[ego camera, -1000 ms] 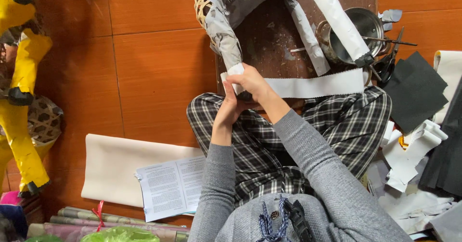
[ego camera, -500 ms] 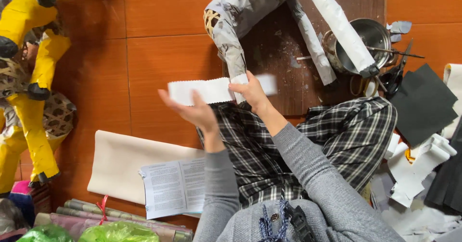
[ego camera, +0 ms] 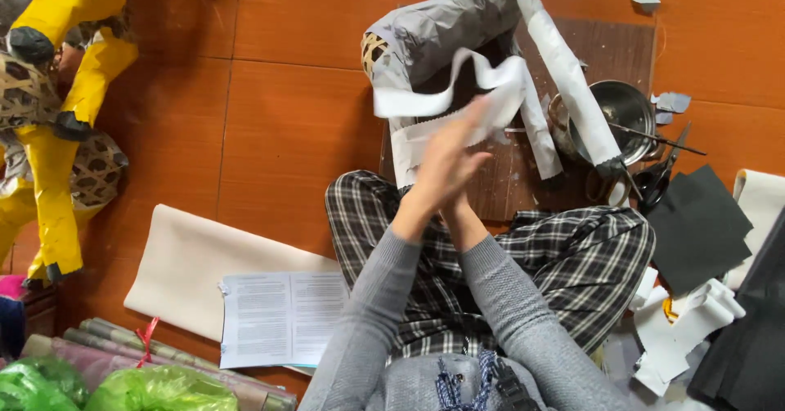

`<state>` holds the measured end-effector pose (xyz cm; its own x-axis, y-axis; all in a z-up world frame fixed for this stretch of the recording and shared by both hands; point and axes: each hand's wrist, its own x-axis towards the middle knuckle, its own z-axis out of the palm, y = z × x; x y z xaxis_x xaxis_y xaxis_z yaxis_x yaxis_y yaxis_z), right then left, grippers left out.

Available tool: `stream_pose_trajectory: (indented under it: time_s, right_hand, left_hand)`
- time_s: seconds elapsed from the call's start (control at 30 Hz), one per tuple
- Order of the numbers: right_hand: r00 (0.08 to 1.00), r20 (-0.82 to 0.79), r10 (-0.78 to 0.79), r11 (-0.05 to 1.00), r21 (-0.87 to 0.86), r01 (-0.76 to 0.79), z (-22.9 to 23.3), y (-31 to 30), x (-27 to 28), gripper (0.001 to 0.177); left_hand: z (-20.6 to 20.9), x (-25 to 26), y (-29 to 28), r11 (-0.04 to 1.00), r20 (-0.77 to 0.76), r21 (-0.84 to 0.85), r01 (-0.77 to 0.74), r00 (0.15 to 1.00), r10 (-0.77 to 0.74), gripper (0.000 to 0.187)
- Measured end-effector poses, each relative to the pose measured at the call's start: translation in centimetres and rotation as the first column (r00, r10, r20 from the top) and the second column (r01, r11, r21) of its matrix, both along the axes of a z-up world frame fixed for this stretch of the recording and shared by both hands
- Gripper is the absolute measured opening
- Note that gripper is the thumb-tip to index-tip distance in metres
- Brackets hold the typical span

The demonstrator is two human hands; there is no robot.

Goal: Wrapping paper strips around a giraffe-shaped frame to create a paper craft

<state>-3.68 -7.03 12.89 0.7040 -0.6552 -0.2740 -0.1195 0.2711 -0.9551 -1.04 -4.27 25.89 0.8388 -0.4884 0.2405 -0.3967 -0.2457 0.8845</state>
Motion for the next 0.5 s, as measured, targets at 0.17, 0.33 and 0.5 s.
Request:
stream_pose_trajectory:
  time_s: [0.17, 0.33, 0.5]
  right_hand:
    - [0.979, -0.064, -0.195, 0.859, 0.471, 0.202, -2.1, 0.1, 1.2, 0.034]
    - [0.994, -0.037, -0.098, 0.778, 0.621, 0.1, -4.2, -2.8, 1.5, 0.039]
    - [0.919, -0.13, -0.372, 0.783, 0.488, 0.386, -5.6, -12.2, 0.0, 0.027]
  left_hand:
    - [-11.3, 0.1, 6.4, 0.87, -0.396, -0.044, -0.491, 0.808, 0.436, 0.075]
    - [-18.7, 1.8, 7.3, 0.824, -0.833, -0.314, -0.472, 0.554, 0.0, 0.079]
    - [-15.5, 0.8, 6.9, 0.838, -0.825, -0.278, -0.469, 0.564, 0.042, 0.073]
